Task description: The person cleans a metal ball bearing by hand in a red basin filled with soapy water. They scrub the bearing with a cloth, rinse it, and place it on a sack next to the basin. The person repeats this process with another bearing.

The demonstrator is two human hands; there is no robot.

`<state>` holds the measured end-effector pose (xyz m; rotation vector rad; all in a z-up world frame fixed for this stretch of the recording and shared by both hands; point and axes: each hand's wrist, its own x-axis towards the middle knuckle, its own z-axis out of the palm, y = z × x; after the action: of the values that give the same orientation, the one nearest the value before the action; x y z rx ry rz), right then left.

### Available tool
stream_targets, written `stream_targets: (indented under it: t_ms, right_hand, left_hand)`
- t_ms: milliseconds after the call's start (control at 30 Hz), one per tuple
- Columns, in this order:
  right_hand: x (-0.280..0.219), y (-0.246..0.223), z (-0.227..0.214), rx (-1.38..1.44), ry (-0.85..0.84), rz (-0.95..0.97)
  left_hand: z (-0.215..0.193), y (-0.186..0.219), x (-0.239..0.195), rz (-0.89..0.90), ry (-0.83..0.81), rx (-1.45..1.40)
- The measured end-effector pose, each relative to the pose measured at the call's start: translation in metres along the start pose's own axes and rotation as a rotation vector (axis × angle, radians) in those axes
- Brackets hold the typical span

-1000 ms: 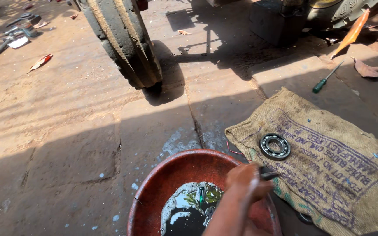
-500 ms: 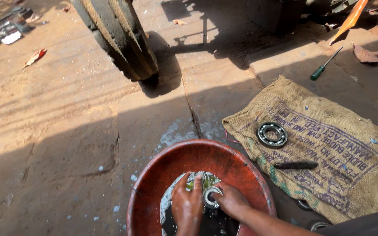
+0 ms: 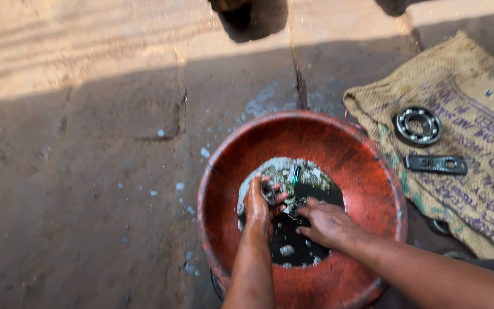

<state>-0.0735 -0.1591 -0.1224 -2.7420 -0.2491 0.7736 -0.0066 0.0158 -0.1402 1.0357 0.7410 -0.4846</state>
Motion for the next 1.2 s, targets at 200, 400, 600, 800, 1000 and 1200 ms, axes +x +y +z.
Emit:
stream_targets:
  t_ms: [200, 400, 600, 800, 1000, 1200]
  right_hand:
    - [0.018, 0.011, 0.001, -0.008, -0.091, 0.117]
    - [-0.003, 0.015, 0.026, -0.045, 0.207, -0.029]
    - [0.027, 0.040, 0.026, 0.498, 0.361, 0.161]
    - [0.069, 0.058, -0.037, 1.228, 0.092, 0.190]
    - [0.010, -0.058, -0.086, 1.292, 0.384, -0.173]
    - [-0.010, -0.078, -0.082, 0.439, 0.868, -0.513]
  left_hand:
    - [-0.002, 0.001, -0.011, -0.006, 0.011, -0.002]
    - [-0.013, -0.014, -0.009, -0.035, 0.002, -0.205]
    - [0.005, 0.007, 0.004, 0.003, -0.114, -0.201]
    - [0.022, -0.003, 0.018, 0.004, -0.172, -0.237]
    - [0.020, 0.000, 0.012, 0.270, -0.386, -0.207]
    - [0.025, 0.027, -0.029, 0.077, -0.263, -0.061]
